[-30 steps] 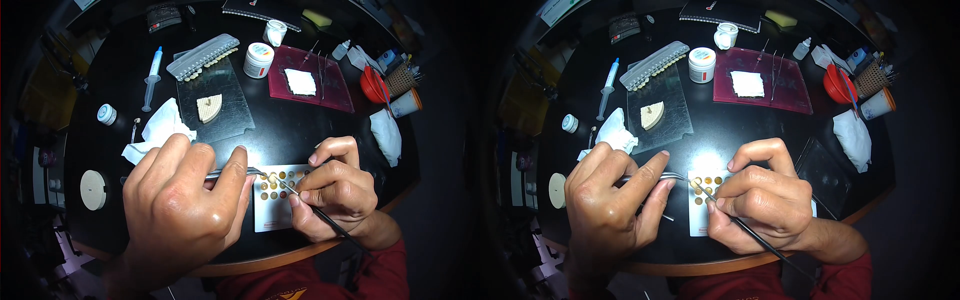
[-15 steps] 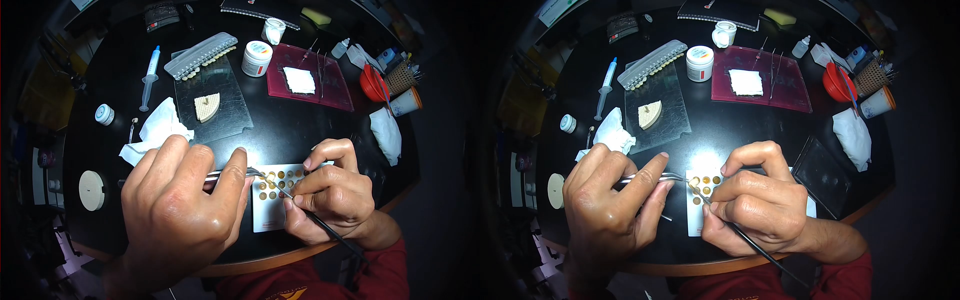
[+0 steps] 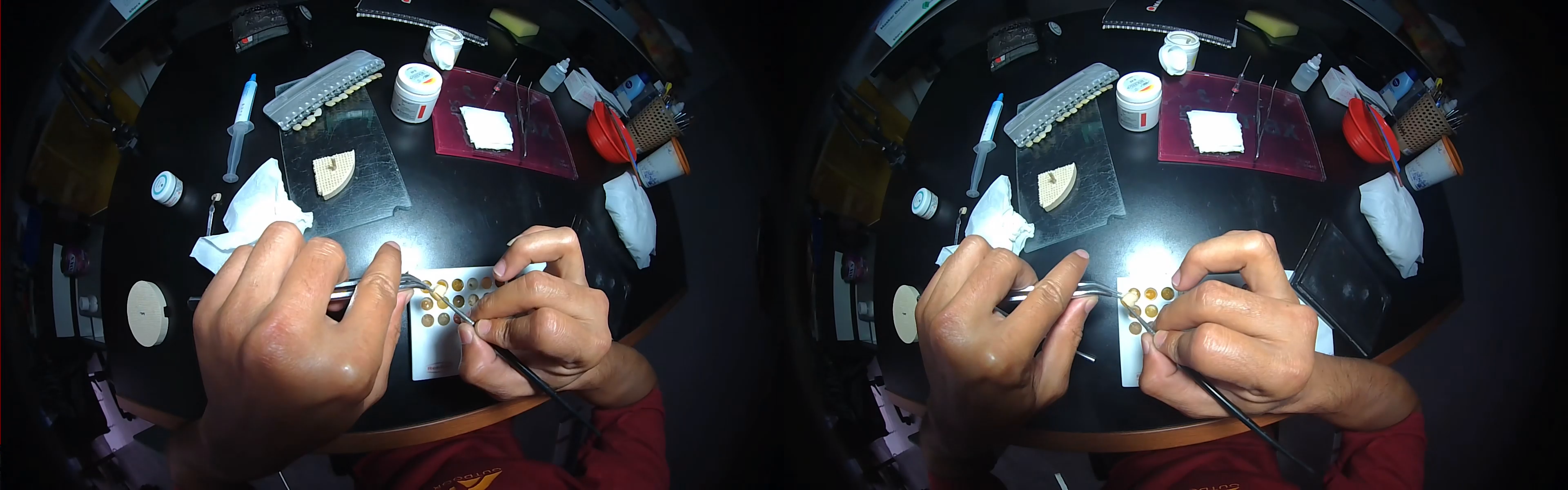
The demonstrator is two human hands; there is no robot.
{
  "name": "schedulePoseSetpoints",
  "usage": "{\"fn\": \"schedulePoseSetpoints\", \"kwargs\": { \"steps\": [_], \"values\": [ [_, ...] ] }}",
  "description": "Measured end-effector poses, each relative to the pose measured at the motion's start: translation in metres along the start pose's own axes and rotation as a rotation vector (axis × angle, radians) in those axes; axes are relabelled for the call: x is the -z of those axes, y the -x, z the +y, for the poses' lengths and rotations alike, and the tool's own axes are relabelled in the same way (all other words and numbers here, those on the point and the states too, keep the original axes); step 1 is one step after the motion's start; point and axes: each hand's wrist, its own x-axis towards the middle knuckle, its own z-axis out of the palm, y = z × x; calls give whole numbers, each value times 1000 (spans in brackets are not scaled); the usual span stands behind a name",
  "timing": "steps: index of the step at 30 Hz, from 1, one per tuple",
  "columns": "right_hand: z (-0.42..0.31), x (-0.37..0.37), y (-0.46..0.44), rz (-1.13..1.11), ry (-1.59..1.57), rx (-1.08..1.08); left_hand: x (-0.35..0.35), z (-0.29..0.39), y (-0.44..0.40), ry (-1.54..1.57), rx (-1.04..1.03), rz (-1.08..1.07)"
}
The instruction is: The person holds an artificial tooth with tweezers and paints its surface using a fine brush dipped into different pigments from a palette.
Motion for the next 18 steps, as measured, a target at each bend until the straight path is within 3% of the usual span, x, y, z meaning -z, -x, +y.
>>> {"fn": "schedulePoseSetpoints", "kwargs": {
  "steps": [18],
  "values": [
    [1, -1, 1, 1, 5, 8, 0, 0, 0, -4, 0, -5]
  ]
}}
